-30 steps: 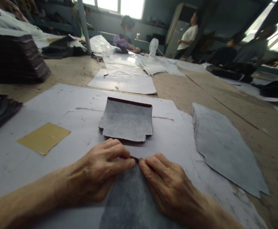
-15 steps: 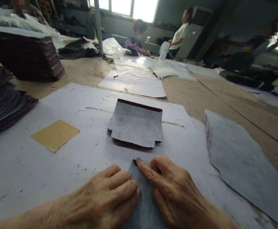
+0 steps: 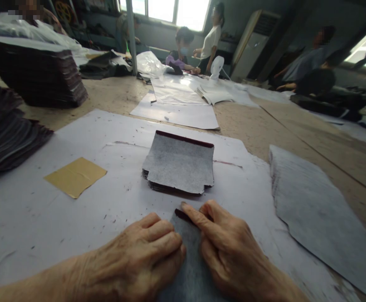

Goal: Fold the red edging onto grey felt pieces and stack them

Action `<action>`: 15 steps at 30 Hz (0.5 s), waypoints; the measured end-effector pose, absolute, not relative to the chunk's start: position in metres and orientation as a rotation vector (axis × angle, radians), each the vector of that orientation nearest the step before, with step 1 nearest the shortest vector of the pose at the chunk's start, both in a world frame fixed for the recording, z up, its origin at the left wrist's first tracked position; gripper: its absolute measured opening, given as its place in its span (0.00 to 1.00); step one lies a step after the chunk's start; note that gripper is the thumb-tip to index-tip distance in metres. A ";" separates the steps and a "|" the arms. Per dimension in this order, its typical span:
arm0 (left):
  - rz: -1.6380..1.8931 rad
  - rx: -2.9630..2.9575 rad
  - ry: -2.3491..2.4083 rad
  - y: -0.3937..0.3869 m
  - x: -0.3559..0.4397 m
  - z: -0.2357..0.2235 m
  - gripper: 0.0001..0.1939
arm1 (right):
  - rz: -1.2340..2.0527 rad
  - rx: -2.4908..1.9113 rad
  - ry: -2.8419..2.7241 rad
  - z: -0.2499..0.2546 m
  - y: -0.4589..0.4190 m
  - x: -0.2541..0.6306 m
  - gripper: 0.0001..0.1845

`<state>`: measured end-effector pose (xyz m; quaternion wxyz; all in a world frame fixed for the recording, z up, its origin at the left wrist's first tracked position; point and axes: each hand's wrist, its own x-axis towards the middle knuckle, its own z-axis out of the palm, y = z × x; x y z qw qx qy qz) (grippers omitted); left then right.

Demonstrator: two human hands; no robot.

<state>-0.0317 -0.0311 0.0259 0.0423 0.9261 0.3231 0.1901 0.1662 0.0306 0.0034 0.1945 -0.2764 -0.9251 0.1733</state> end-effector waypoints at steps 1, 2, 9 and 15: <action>0.581 2.823 0.993 -0.032 -0.032 0.028 0.13 | 0.509 -0.763 -2.513 0.003 0.031 0.168 0.23; 0.577 2.808 0.996 -0.032 -0.032 0.030 0.13 | 0.523 -0.759 -2.447 0.004 0.031 0.170 0.19; 0.798 2.738 1.004 -0.028 -0.029 0.006 0.13 | 0.294 -0.862 -2.431 0.006 0.027 0.175 0.07; 1.261 2.956 1.181 -0.008 -0.032 -0.022 0.15 | -0.204 -0.614 -2.316 -0.020 0.033 0.169 0.15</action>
